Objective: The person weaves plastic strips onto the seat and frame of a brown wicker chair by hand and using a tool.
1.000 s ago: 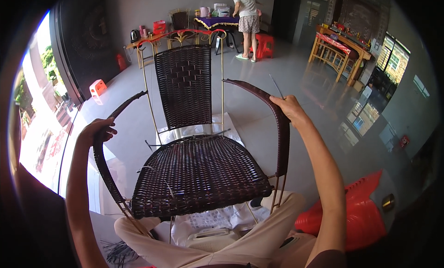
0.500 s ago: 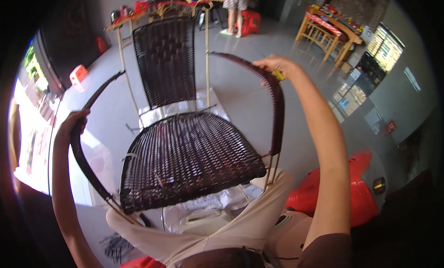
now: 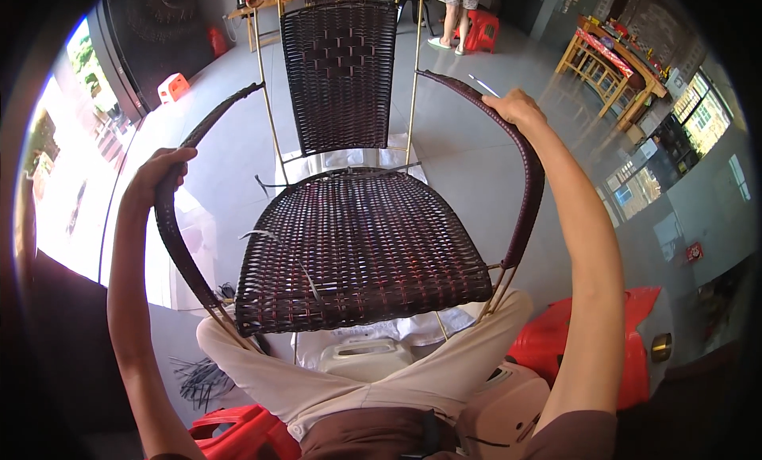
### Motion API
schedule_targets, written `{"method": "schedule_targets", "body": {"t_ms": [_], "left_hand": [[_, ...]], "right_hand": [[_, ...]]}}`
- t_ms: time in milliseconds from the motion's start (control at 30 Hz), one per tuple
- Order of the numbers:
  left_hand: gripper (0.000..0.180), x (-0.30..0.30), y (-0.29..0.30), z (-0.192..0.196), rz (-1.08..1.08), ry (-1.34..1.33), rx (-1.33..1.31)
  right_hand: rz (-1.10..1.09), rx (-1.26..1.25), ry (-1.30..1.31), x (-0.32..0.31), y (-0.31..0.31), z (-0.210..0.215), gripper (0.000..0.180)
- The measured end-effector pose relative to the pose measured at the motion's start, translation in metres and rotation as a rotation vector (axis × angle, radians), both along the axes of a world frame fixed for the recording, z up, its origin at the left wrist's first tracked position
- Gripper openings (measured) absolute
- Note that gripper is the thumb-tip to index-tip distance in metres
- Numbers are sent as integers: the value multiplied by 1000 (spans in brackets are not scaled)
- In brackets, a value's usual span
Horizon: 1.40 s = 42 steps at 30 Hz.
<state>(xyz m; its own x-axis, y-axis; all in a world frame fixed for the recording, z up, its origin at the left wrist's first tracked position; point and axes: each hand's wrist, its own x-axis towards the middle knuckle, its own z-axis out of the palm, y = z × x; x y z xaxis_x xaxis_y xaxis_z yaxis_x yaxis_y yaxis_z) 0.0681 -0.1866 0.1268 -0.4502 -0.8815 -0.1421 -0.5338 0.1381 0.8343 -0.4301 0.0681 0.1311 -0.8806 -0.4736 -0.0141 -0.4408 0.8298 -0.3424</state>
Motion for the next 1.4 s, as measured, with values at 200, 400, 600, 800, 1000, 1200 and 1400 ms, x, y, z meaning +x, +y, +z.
{"method": "schedule_targets", "body": {"t_ms": [200, 400, 600, 800, 1000, 1200, 1400], "left_hand": [[36, 26, 35, -6, 116, 75, 125], [46, 42, 92, -4, 305, 259, -7], [42, 48, 112, -3, 347, 321, -93], [30, 23, 116, -44, 279, 399, -29], [26, 9, 110, -60, 307, 419, 45], [26, -2, 84, -56, 318, 274, 50], [33, -6, 83, -75, 237, 268, 46]], "right_hand": [[82, -273, -28, 21, 33, -1, 63], [200, -513, 11, 56, 66, 35, 56], [213, -714, 61, 74, 79, 10, 49], [77, -716, 174, 44, 86, -46, 54], [87, -673, 163, 37, 69, -53, 58], [118, -557, 108, 9, 35, -71, 60], [188, -463, 659, 10, 49, -65, 49]]}}
